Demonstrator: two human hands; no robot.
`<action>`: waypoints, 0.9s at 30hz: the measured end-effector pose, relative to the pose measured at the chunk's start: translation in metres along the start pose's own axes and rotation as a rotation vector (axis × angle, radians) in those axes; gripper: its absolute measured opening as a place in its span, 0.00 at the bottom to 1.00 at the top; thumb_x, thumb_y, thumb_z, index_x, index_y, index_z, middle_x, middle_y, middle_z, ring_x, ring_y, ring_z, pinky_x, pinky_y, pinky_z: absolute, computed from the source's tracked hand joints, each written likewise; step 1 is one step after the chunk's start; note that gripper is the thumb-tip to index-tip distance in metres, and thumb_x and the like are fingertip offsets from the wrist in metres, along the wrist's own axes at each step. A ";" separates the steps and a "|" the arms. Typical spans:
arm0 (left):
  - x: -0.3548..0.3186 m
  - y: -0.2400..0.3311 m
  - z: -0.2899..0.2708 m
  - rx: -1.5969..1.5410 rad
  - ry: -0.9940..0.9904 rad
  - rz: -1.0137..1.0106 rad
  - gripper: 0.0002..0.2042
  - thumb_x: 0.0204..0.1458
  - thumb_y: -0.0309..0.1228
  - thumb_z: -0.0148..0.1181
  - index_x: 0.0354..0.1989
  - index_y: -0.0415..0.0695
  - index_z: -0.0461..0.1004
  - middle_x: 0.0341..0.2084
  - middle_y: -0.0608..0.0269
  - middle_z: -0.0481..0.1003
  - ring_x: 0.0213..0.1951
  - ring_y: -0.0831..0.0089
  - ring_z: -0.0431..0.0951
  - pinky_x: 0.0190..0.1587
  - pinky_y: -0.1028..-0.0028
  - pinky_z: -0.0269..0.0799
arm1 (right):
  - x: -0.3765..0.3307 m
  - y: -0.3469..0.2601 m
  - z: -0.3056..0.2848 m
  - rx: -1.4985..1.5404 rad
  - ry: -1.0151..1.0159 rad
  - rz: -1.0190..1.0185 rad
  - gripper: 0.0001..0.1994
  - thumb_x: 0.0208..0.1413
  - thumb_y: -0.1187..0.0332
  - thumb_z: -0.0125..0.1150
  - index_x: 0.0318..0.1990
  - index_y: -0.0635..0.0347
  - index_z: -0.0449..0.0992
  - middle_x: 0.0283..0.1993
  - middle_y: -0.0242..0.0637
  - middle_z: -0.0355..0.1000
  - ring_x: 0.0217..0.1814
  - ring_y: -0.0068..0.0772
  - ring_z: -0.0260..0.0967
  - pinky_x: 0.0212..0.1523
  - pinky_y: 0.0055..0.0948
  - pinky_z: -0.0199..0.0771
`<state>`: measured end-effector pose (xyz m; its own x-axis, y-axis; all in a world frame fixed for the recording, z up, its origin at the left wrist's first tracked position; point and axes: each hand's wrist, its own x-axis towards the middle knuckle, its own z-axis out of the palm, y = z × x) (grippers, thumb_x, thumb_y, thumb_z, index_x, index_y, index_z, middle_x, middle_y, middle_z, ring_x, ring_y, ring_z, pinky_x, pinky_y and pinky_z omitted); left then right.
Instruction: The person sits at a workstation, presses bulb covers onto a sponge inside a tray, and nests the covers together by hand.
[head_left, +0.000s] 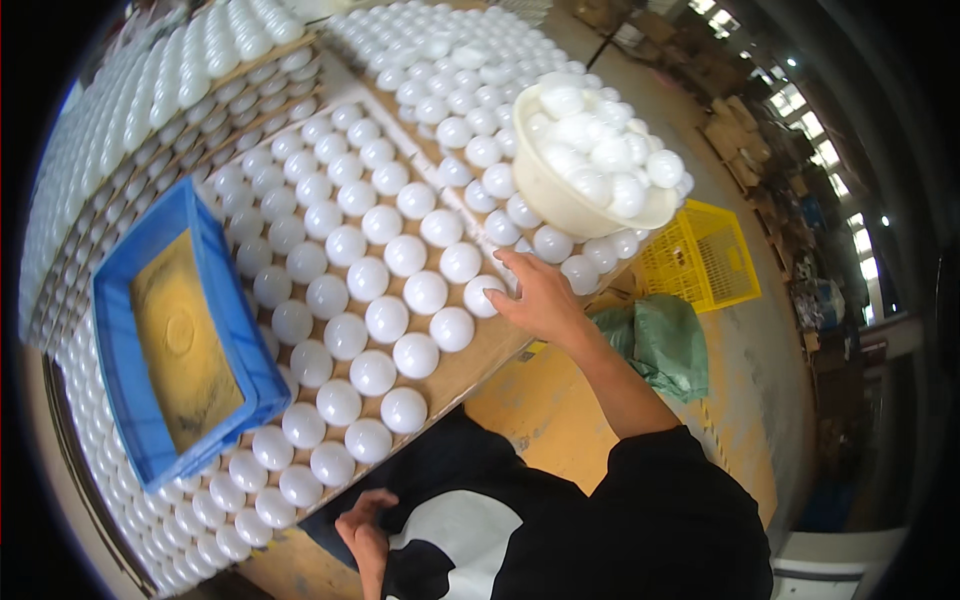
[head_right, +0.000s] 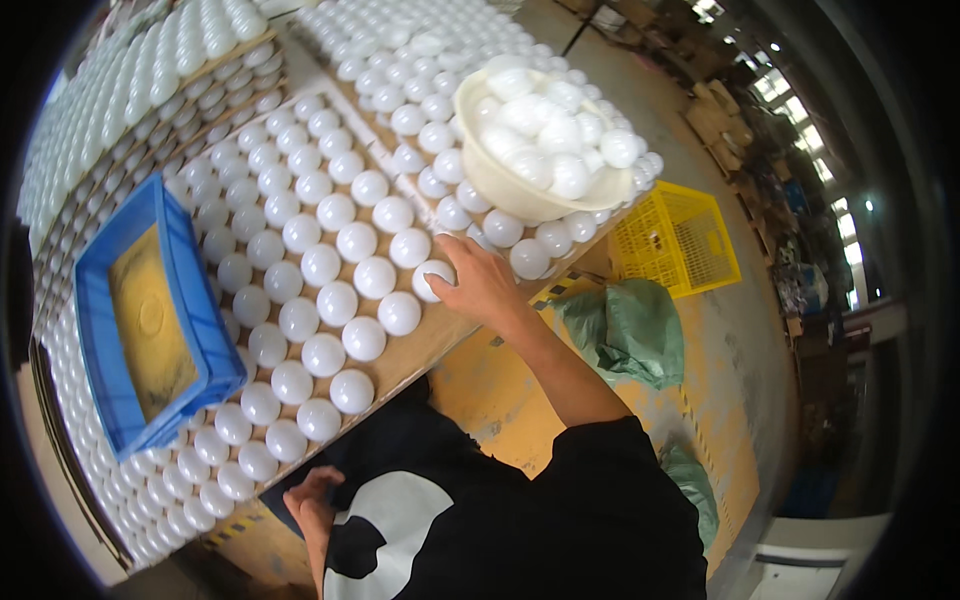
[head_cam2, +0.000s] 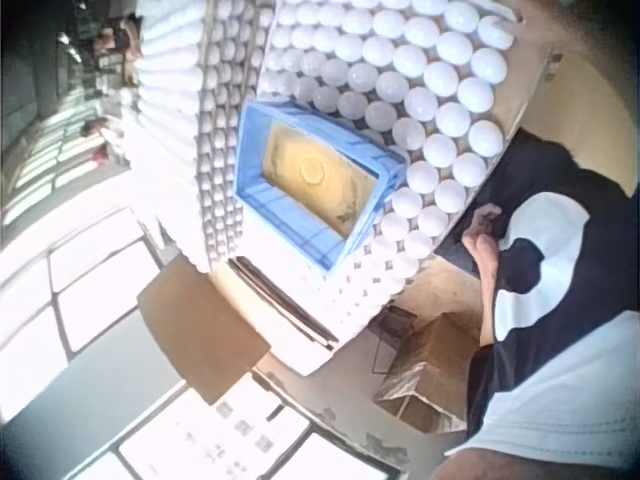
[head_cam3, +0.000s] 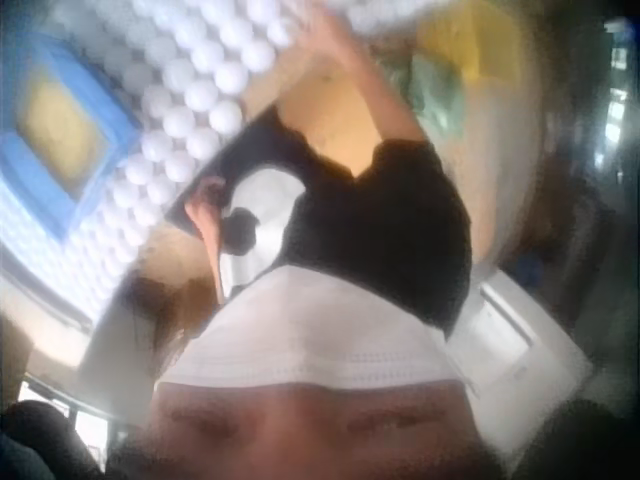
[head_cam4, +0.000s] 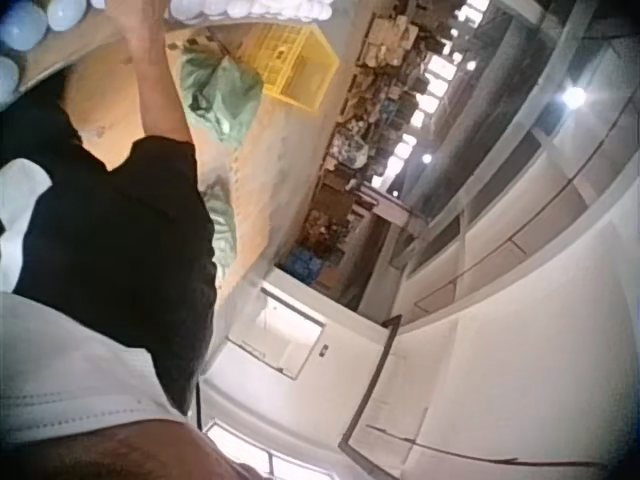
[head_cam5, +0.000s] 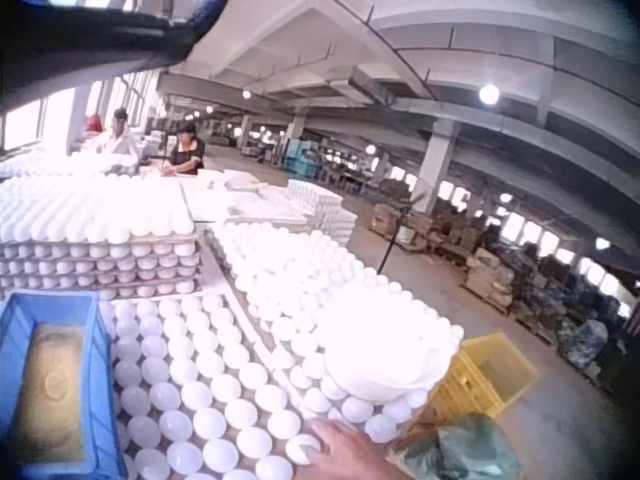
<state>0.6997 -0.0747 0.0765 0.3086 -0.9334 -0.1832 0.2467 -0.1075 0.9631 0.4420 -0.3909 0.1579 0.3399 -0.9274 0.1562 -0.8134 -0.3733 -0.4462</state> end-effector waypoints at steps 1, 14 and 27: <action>-0.002 -0.005 -0.001 -0.034 0.053 -0.026 0.23 0.43 0.36 0.45 0.32 0.22 0.74 0.30 0.49 0.77 0.36 0.65 0.77 0.46 0.71 0.72 | 0.002 -0.008 -0.016 0.153 0.021 0.003 0.23 0.50 0.63 0.66 0.53 0.61 0.73 0.46 0.50 0.74 0.39 0.49 0.74 0.43 0.41 0.75; 0.015 0.000 0.009 0.025 -0.052 -0.031 0.20 0.38 0.30 0.42 0.28 0.21 0.73 0.29 0.45 0.77 0.34 0.63 0.77 0.44 0.69 0.74 | 0.089 0.158 -0.202 -0.457 0.279 0.205 0.38 0.39 0.66 0.68 0.64 0.55 0.65 0.62 0.53 0.64 0.64 0.51 0.62 0.65 0.39 0.61; 0.001 0.003 0.000 0.066 -0.025 -0.066 0.22 0.45 0.36 0.43 0.32 0.26 0.76 0.31 0.52 0.78 0.37 0.66 0.78 0.46 0.71 0.72 | 0.053 0.079 -0.213 0.415 0.373 -0.046 0.30 0.44 0.72 0.70 0.58 0.62 0.68 0.52 0.38 0.72 0.53 0.30 0.71 0.55 0.32 0.72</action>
<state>0.7009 -0.0758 0.0794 0.2703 -0.9317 -0.2428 0.2044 -0.1909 0.9601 0.2950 -0.4744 0.3184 0.1192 -0.8843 0.4514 -0.5219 -0.4426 -0.7292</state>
